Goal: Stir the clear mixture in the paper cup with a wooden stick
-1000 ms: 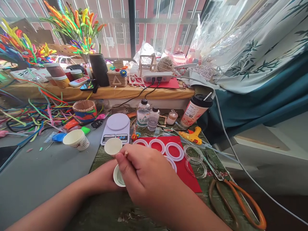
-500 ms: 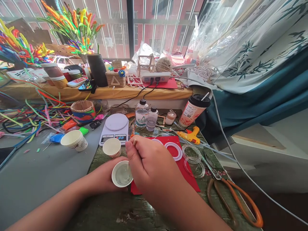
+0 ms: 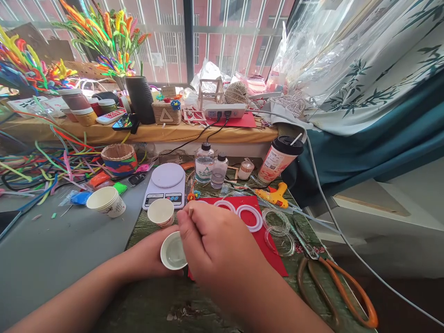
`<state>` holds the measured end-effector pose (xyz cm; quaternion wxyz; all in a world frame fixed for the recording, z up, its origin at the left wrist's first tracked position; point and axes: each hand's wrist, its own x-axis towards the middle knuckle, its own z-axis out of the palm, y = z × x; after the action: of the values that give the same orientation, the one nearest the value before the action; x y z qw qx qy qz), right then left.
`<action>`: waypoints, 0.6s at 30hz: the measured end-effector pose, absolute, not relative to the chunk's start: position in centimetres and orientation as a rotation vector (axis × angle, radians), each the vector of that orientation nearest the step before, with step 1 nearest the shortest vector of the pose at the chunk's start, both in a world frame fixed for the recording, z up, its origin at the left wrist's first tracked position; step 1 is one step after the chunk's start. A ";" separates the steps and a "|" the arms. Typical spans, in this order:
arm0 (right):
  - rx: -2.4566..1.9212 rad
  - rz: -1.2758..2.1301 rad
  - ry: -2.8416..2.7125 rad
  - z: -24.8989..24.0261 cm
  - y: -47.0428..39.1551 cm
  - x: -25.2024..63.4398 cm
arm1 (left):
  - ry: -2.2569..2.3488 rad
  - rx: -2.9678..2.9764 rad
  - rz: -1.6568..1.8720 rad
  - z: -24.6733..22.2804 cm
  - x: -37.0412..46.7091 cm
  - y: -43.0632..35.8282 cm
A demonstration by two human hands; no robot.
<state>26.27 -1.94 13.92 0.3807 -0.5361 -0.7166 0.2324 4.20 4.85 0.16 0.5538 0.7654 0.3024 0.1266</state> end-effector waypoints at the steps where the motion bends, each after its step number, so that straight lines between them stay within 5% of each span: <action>1: -1.401 0.552 -1.806 14.0 -1.9 26.3 | 0.716 1.809 0.295 0.2 4.2 4.9; 18: -1.364 0.585 -1.811 13.5 -1.9 26.2 | 0.695 1.812 0.323 -0.1 4.2 4.9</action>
<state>26.24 -1.92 13.50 0.3895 -0.5364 -0.7125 0.2300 4.23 4.86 -0.14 0.5539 0.7668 0.2943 0.1366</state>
